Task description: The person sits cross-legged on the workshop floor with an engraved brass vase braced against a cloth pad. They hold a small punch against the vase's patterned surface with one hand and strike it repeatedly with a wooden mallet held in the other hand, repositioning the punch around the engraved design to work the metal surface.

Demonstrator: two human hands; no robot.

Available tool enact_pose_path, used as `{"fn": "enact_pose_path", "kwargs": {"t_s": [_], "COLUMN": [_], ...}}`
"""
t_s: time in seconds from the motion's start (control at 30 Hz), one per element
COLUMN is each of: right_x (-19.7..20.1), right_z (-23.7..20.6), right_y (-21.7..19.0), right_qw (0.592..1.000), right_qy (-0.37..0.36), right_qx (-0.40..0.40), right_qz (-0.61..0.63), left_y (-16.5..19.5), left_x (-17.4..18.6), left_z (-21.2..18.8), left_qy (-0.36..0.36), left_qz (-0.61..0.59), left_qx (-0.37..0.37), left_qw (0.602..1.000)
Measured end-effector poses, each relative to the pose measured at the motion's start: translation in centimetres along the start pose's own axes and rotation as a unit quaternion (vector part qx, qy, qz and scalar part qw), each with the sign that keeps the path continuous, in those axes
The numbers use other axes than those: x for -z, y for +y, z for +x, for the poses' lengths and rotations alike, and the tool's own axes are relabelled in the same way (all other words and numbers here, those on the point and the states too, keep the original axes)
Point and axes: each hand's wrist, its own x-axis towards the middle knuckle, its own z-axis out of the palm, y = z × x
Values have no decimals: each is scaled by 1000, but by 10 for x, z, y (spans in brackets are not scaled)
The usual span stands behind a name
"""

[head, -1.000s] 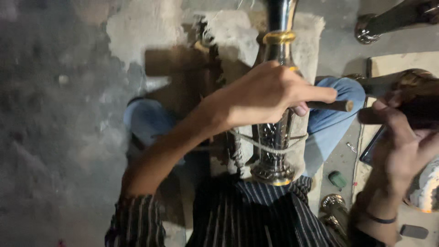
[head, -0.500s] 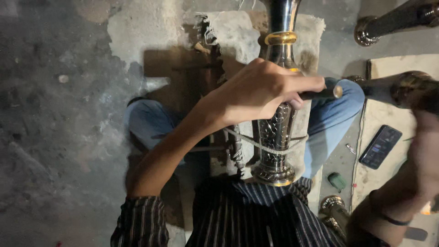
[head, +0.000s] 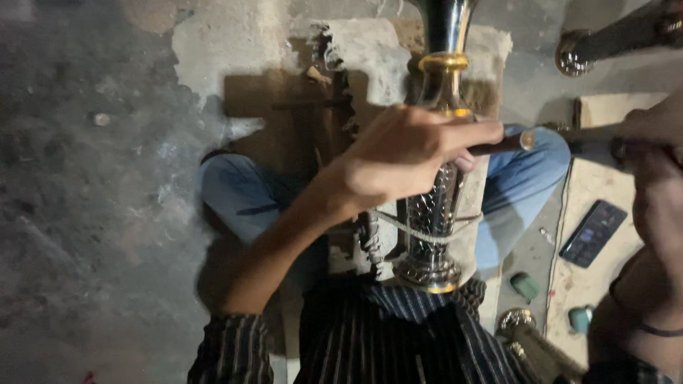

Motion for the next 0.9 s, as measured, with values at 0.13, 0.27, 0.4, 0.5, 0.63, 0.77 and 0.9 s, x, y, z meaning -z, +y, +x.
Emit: {"fn": "enact_pose_path", "kwargs": {"t_s": [0.13,0.27,0.4,0.5,0.63,0.77,0.9], "right_x": [4,16,28,36,37,30,22], "right_z": [11,31,62,83,103,112,117], "right_y": [1,-8,-41,-74,-108,-122,-126], "right_qw": [999,994,983,968,932,894,807], "right_qy": [-24,-60,-87,-105,-85,-54,-62], "right_qx": [37,92,150,209,264,344,389], "right_qz": [1,-18,-53,-92,-236,-282,-439], "left_y": [7,7,15,29,39,42,39], "left_x": [-3,-2,-2,-1,-8,-29,-56], "left_z": [-9,-22,-30,-39,-40,-44,-40], "left_qy": [29,155,202,237,336,378,475], "left_qz": [-10,-69,-89,-105,-67,-61,-252], "left_qx": [48,-34,-18,24,43,117,105], "left_qw": [998,985,975,965,938,917,836]}}
